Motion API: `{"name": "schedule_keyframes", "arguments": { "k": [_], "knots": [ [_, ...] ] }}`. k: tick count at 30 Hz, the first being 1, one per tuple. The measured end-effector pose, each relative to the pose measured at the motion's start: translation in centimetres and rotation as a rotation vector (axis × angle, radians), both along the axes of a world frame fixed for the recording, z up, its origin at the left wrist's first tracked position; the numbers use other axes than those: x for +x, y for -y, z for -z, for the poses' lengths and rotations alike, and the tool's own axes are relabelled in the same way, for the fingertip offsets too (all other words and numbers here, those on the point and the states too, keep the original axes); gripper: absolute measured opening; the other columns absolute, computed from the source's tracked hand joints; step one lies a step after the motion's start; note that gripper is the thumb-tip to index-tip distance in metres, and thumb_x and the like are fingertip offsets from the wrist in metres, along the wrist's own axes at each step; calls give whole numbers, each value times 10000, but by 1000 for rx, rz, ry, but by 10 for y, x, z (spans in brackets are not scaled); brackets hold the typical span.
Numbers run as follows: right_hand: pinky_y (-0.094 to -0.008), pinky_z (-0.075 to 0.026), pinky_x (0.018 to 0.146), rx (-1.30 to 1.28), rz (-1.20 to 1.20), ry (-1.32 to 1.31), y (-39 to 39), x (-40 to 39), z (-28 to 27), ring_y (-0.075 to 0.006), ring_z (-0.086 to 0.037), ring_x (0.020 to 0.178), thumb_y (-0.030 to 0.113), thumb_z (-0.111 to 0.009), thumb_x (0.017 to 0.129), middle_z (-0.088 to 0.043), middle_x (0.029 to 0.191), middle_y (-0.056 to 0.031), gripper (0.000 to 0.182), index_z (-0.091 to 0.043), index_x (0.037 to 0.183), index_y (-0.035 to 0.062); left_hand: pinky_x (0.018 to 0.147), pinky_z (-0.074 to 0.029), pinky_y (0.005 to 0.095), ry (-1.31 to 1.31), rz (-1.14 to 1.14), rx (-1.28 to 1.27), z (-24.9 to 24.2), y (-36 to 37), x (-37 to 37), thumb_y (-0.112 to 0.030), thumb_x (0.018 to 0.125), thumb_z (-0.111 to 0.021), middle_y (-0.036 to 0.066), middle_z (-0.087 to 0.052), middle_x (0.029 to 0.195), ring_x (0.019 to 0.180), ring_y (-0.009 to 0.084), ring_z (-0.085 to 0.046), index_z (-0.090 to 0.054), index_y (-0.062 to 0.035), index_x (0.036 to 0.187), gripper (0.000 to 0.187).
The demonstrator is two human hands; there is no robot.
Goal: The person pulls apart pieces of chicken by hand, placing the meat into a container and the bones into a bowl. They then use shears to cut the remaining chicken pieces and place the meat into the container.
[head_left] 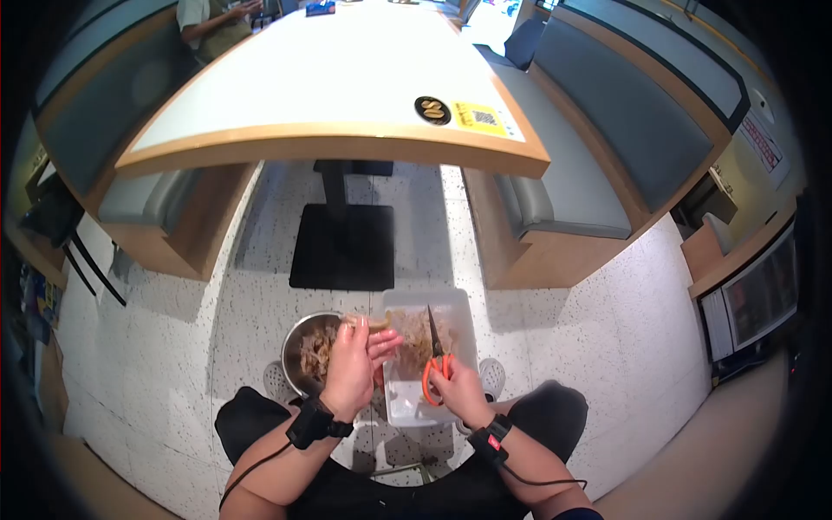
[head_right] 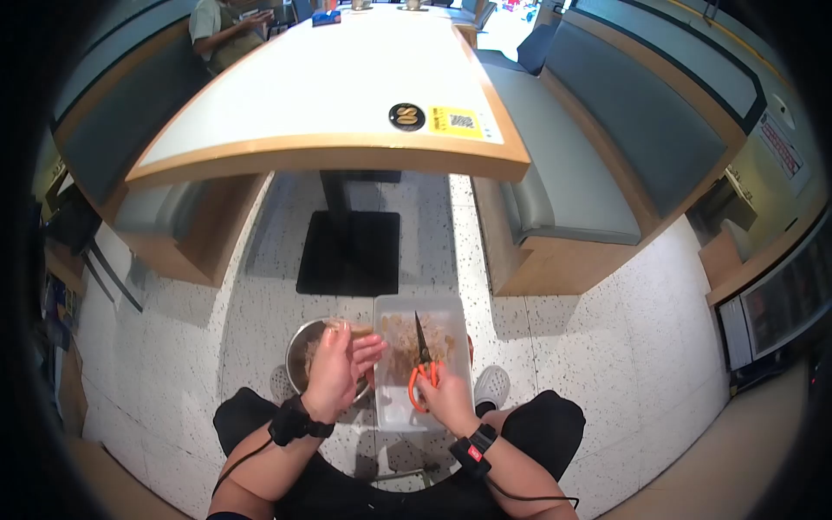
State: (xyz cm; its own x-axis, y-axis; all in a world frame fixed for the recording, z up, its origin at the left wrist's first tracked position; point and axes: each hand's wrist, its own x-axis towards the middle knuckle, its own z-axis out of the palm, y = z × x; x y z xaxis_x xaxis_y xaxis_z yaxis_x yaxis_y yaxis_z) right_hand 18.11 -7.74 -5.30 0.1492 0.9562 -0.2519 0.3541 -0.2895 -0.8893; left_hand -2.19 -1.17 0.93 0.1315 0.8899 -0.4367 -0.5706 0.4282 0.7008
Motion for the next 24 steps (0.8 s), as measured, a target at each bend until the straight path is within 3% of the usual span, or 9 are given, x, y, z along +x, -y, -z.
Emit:
{"name": "schedule_keyframes", "arguments": {
  "k": [1, 3, 5, 9, 12, 17, 19, 24],
  "knots": [
    [-412, -533, 591, -27, -4, 10, -2, 1, -2, -345, -690, 651, 227, -707, 932, -660, 706, -197, 250, -624, 943, -9, 881, -568, 380, 4, -1, -15, -1, 4, -5, -328, 1112, -417, 174, -679, 1089, 997, 254, -710, -435, -97, 1163, 237],
    [-443, -538, 611, 187, -80, 297, -3, 6, -3, -409, -671, 689, 270, -716, 916, -657, 737, -227, 284, -637, 926, -2, 893, -564, 397, -5, -53, 41, -3, 3, -18, -326, 1115, -394, 170, -671, 1080, 997, 272, -698, -476, -52, 1181, 294],
    [-483, -539, 632, 148, -107, 456, -9, 3, -22, -450, -654, 735, 300, -715, 898, -651, 763, -250, 306, -650, 903, 1, 900, -562, 389, -4, -82, 105, -11, 2, -34, -330, 1115, -394, 167, -669, 1072, 992, 268, -693, -477, -46, 1175, 302],
    [-494, -548, 645, 101, -250, 684, -20, 8, -21, -430, -672, 739, 320, -716, 877, -663, 749, -232, 314, -679, 857, 9, 900, -561, 375, 17, -163, 115, -11, 1, -54, -328, 1110, -430, 147, -668, 1041, 983, 255, -695, -512, -38, 1146, 304],
    [-460, -582, 683, -10, -446, 1006, -22, 7, -19, -368, -707, 742, 329, -731, 844, -706, 769, -179, 276, -725, 778, 60, 915, -554, 376, 24, -177, 131, -9, 3, -63, -329, 1110, -431, 144, -663, 1034, 990, 249, -687, -509, -43, 1151, 299],
    [-454, -578, 714, -101, -657, 1097, -16, 11, -37, -364, -704, 768, 293, -710, 842, -714, 810, -162, 219, -720, 867, 75, 936, -536, 375, 2, -179, 168, -18, 2, -65, -337, 1111, -429, 144, -657, 1047, 1013, 242, -676, -505, -31, 1146, 317],
    [-451, -577, 720, -178, -867, 1188, -15, 4, -51, -358, -708, 777, 255, -701, 831, -716, 812, -163, 185, -722, 874, 77, 932, -537, 377, 0, -180, 157, -19, -1, -62, -339, 1111, -427, 142, -660, 1040, 1005, 240, -679, -504, -24, 1141, 326],
    [-438, -584, 746, -245, -856, 1154, -20, 4, -21, -339, -724, 831, 276, -665, 881, -729, 874, -168, 228, -739, 871, 61, 924, -541, 374, -14, -169, 162, -21, -2, -58, -333, 1114, -421, 134, -667, 1023, 980, 235, -686, -503, -29, 1147, 316]
  ]
}}
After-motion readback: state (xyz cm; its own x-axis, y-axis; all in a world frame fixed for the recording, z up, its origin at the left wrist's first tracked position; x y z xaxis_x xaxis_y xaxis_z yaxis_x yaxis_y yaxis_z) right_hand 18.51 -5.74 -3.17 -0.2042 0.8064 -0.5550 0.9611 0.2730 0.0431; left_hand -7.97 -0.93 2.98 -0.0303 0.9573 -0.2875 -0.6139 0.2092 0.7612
